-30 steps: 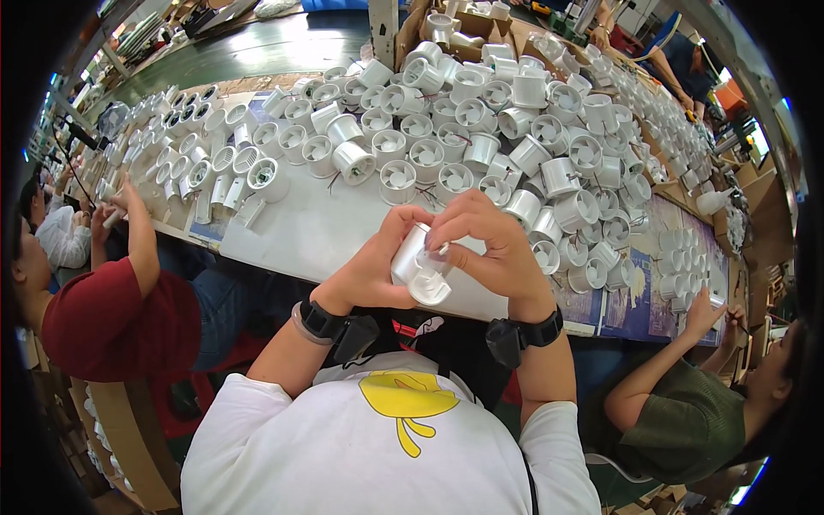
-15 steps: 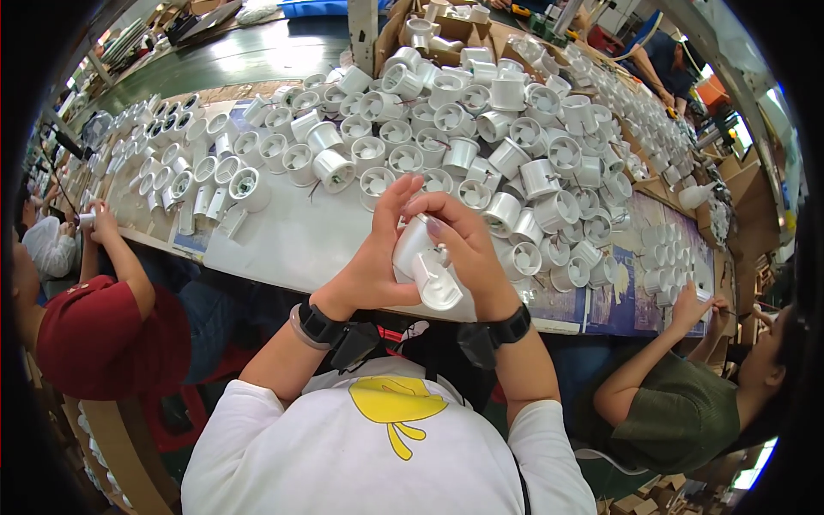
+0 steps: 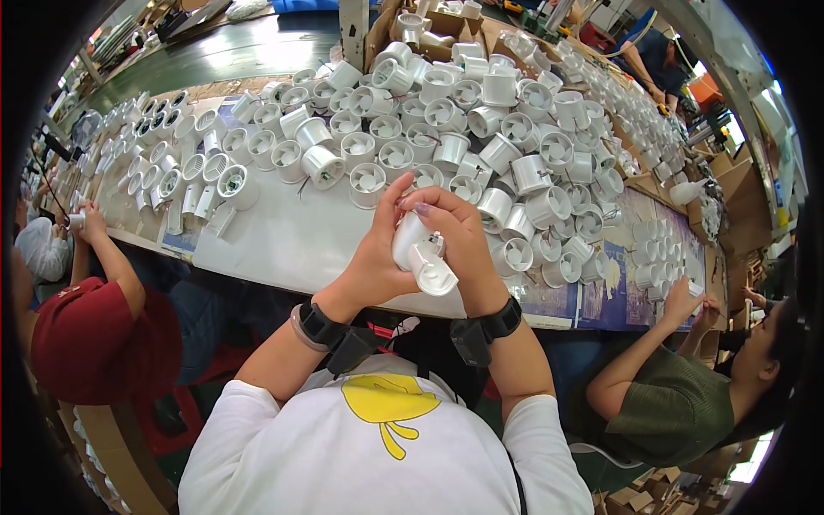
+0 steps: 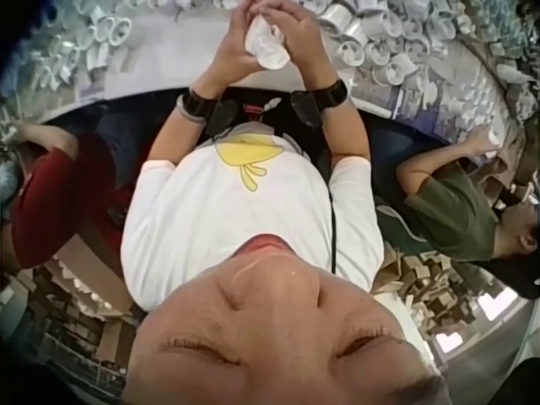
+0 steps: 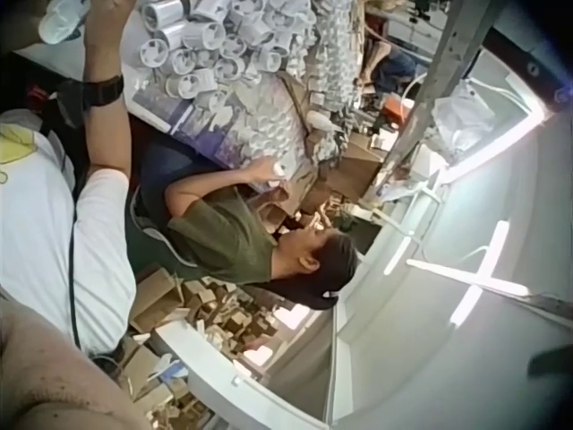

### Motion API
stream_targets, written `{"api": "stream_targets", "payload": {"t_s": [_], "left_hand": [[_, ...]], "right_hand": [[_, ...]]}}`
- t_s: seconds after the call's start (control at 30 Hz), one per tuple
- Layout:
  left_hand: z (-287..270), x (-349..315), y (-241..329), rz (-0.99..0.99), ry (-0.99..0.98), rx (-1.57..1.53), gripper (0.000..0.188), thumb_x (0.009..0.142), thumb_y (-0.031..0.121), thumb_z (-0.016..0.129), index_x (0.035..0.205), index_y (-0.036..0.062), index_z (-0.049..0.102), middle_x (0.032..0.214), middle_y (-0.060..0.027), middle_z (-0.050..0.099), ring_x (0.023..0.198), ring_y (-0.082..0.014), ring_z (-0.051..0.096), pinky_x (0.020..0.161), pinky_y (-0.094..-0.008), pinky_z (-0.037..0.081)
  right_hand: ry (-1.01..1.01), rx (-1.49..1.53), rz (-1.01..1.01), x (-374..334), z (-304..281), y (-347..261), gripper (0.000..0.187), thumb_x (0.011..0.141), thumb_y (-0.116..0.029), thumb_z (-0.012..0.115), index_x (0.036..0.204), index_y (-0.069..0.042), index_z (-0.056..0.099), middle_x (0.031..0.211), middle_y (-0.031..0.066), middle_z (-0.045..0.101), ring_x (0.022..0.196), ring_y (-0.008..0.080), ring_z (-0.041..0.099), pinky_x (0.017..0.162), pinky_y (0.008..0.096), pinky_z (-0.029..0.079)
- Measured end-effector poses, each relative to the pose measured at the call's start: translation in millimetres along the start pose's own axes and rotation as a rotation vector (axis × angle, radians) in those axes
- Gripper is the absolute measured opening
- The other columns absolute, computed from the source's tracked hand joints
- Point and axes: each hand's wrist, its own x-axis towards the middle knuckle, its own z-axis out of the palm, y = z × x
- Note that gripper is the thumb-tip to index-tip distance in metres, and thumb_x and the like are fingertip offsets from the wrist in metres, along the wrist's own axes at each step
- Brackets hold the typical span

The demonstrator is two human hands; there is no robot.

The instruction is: The person assembles a fan by picking up a white plastic housing and a motor component, threading the wires through the housing, and pressing the motor into place. They then snap a grille onto the housing before setting the completed fan on the table.

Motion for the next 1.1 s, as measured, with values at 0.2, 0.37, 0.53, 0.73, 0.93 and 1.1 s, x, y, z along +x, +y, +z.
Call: {"api": "stream_targets", "payload": {"t_s": [0.2, 0.37, 0.53, 0.73, 0.93, 1.1], "left_hand": [[-6, -1, -5, 0.007, -0.032, -0.058, 0.121, 0.063, -0.001, 0.084, 0.153, 0.0154, 0.006, 0.123, -0.0056, 0.046, 0.099, -0.0135, 0.055, 0.085, -0.0296, 0.048], [-8, -1, -6, 0.018, -0.035, -0.053, 0.121, 0.063, -0.002, 0.084, 0.153, 0.0158, 0.007, 0.124, -0.0049, 0.046, 0.099, -0.0133, 0.055, 0.086, -0.0296, 0.048], [-9, 0, -5, 0.035, -0.040, -0.049, 0.121, 0.062, -0.001, 0.085, 0.153, 0.0159, 0.007, 0.127, -0.0046, 0.046, 0.100, -0.0132, 0.055, 0.087, -0.0296, 0.048], [-10, -1, -6, 0.012, -0.047, -0.053, 0.120, 0.062, 0.000, 0.085, 0.153, 0.0149, 0.008, 0.131, -0.0052, 0.044, 0.106, -0.0145, 0.054, 0.090, -0.0305, 0.047], [-7, 1, -8, 0.130, 0.034, 0.076, 0.116, 0.065, 0.002, 0.085, 0.153, 0.0124, 0.009, 0.138, -0.0082, 0.041, 0.120, -0.0184, 0.050, 0.097, -0.0329, 0.044], [-12, 0, -4, 0.134, 0.042, 0.115, 0.111, 0.066, 0.006, 0.085, 0.151, 0.0098, 0.014, 0.138, -0.0093, 0.042, 0.124, -0.0204, 0.048, 0.100, -0.0353, 0.042]], "right_hand": [[0.001, 0.023, 0.013, 2, 4, 2, 0.016, 0.088, -0.009, 0.055, 0.096, 0.000, 0.066, 0.089, 0.0035, 0.065, 0.082, 0.0095, 0.060, 0.074, 0.0239, 0.047], [-0.036, 0.020, 0.015, 3, -1, 6, 0.018, 0.087, -0.009, 0.051, 0.096, 0.000, 0.064, 0.095, 0.0047, 0.064, 0.088, 0.0118, 0.059, 0.079, 0.0258, 0.047], [-0.050, 0.011, -0.005, 5, -1, 8, 0.018, 0.085, -0.008, 0.050, 0.095, 0.000, 0.063, 0.096, 0.0049, 0.063, 0.089, 0.0123, 0.059, 0.081, 0.0262, 0.047], [-0.045, 0.032, -0.028, 7, -1, 10, 0.015, 0.088, -0.008, 0.054, 0.096, -0.001, 0.065, 0.089, 0.0013, 0.064, 0.081, 0.0072, 0.057, 0.074, 0.0224, 0.045], [-0.039, 0.011, 0.030, 11, -2, 8, 0.016, 0.090, -0.009, 0.053, 0.098, -0.003, 0.066, 0.094, 0.0017, 0.065, 0.088, 0.0105, 0.059, 0.080, 0.0249, 0.046], [-0.152, -0.391, -0.419, 3, -10, -16, 0.015, 0.090, -0.008, 0.055, 0.100, -0.004, 0.066, 0.102, 0.0053, 0.064, 0.099, 0.0179, 0.058, 0.090, 0.0317, 0.044]]}}
